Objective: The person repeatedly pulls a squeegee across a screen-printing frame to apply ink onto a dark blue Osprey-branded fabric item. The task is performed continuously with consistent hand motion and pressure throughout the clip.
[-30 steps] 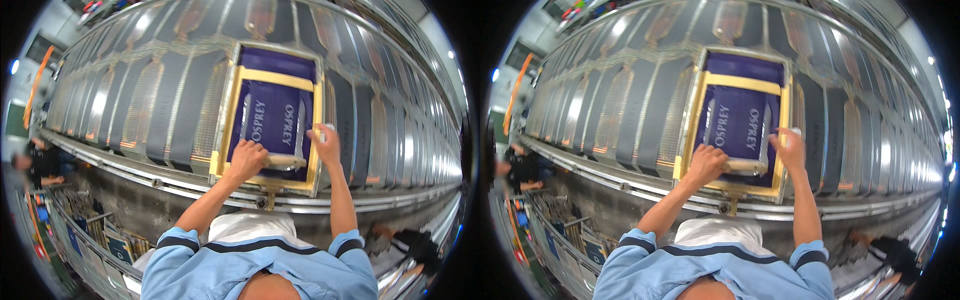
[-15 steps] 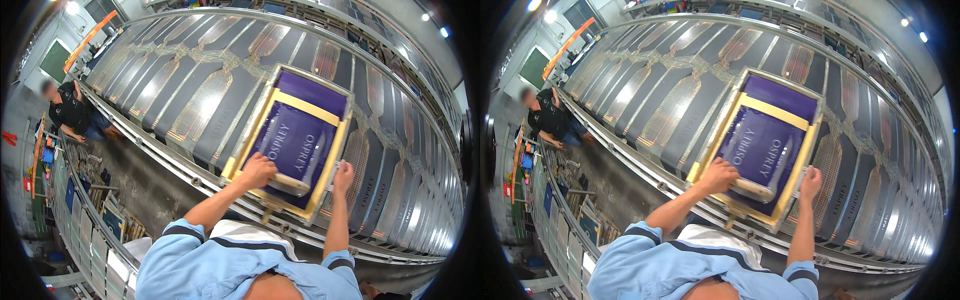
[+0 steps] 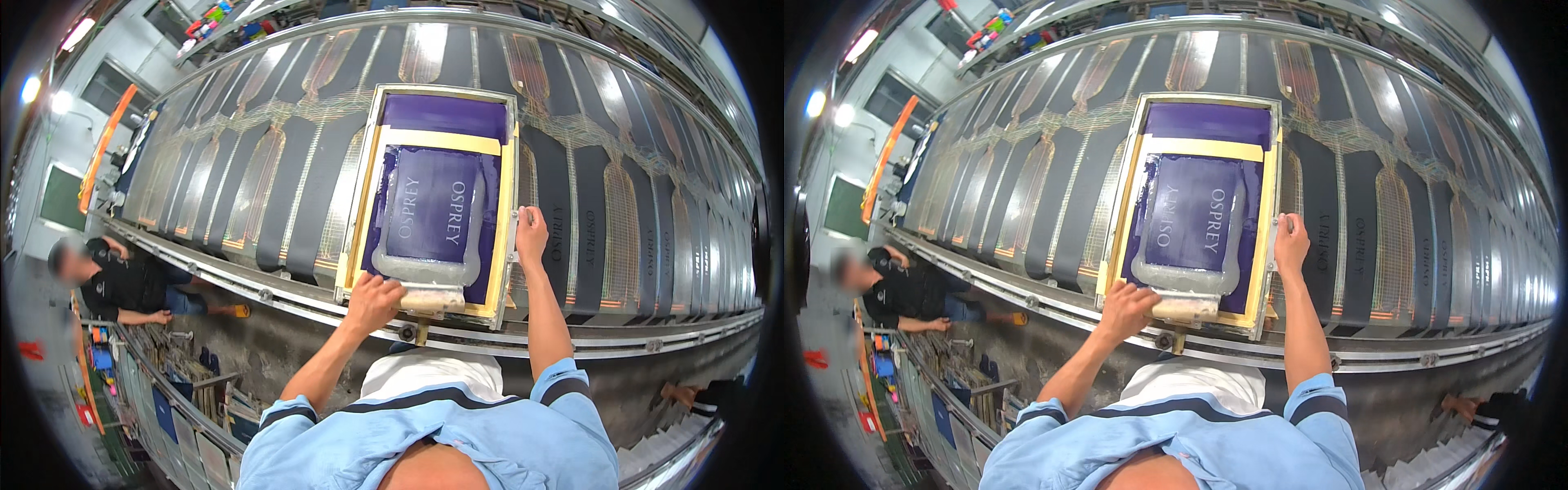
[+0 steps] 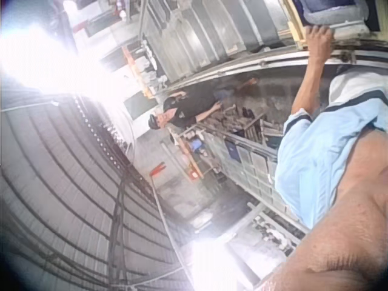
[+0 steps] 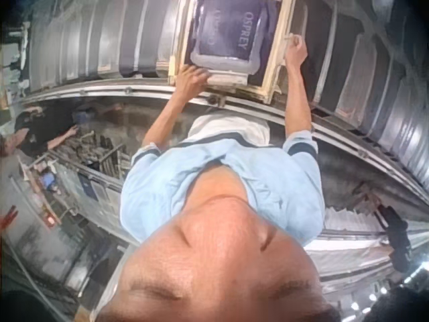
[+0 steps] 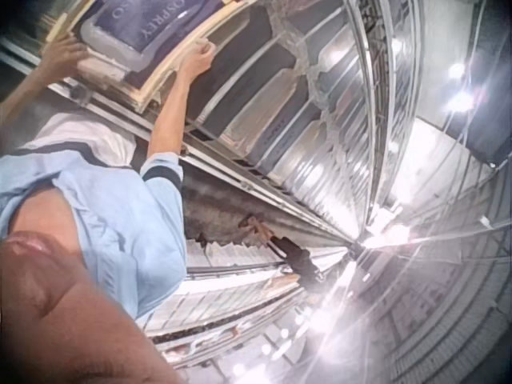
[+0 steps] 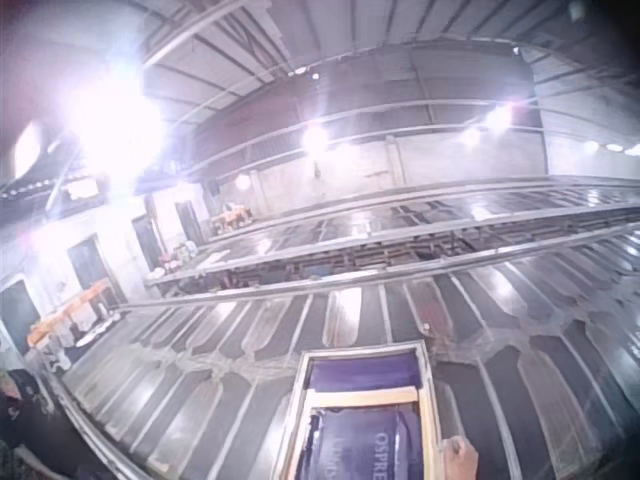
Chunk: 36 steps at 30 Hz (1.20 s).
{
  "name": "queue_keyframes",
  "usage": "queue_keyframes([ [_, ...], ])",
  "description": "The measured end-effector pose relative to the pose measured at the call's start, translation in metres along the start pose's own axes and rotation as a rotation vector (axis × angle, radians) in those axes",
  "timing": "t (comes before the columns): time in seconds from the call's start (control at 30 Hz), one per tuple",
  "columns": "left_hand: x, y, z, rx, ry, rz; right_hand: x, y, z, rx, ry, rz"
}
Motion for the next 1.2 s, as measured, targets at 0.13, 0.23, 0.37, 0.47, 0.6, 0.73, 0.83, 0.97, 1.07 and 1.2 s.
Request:
queue_keyframes([
  [0.13,-0.002,0.016,0.012,-0.063,0.051,-0.003,-0.018,0.006,-0.008,0.001,0.065,0.121],
  [0.23,0.014,0.021,-0.015,-0.073,0.079,-0.009,-0.023,0.007,-0.015,0.094,0.070,0.273],
  [0.37,0.063,0.030,-0.102,-0.073,0.087,-0.011,0.032,-0.003,-0.037,0.235,-0.193,0.473],
  [0.47,0.108,0.043,-0.179,-0.064,0.078,-0.026,0.091,0.019,-0.049,0.406,-0.336,0.212],
  [0.6,0.128,0.023,-0.238,-0.102,0.062,0.052,0.141,0.068,-0.055,0.693,-0.649,0.239],
  [0.73,0.139,0.014,-0.275,-0.004,0.068,0.142,0.159,0.103,-0.081,0.712,-0.798,0.541],
  [0.83,0.164,0.029,-0.315,0.069,0.069,0.065,0.151,0.134,-0.114,0.679,-0.750,0.545],
  [0.97,0.167,0.044,-0.299,0.078,-0.003,0.113,0.135,0.145,-0.106,0.623,-0.757,0.513],
  [1.07,0.146,0.040,-0.238,0.032,0.019,0.201,0.124,0.133,-0.044,0.640,-0.749,0.511],
  [1.2,0.076,0.026,-0.116,0.099,0.071,0.160,0.097,0.072,0.087,0.590,-0.835,0.487],
])
Point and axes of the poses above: each hand's wrist, its own z-axis away from the middle knuckle, its own y-axis out of the palm, x = y × z, the point moved 5 cm from there along -z, towards the middle knuckle, and after that the axes turned 1 degree about -x, right-handed, at the moved point
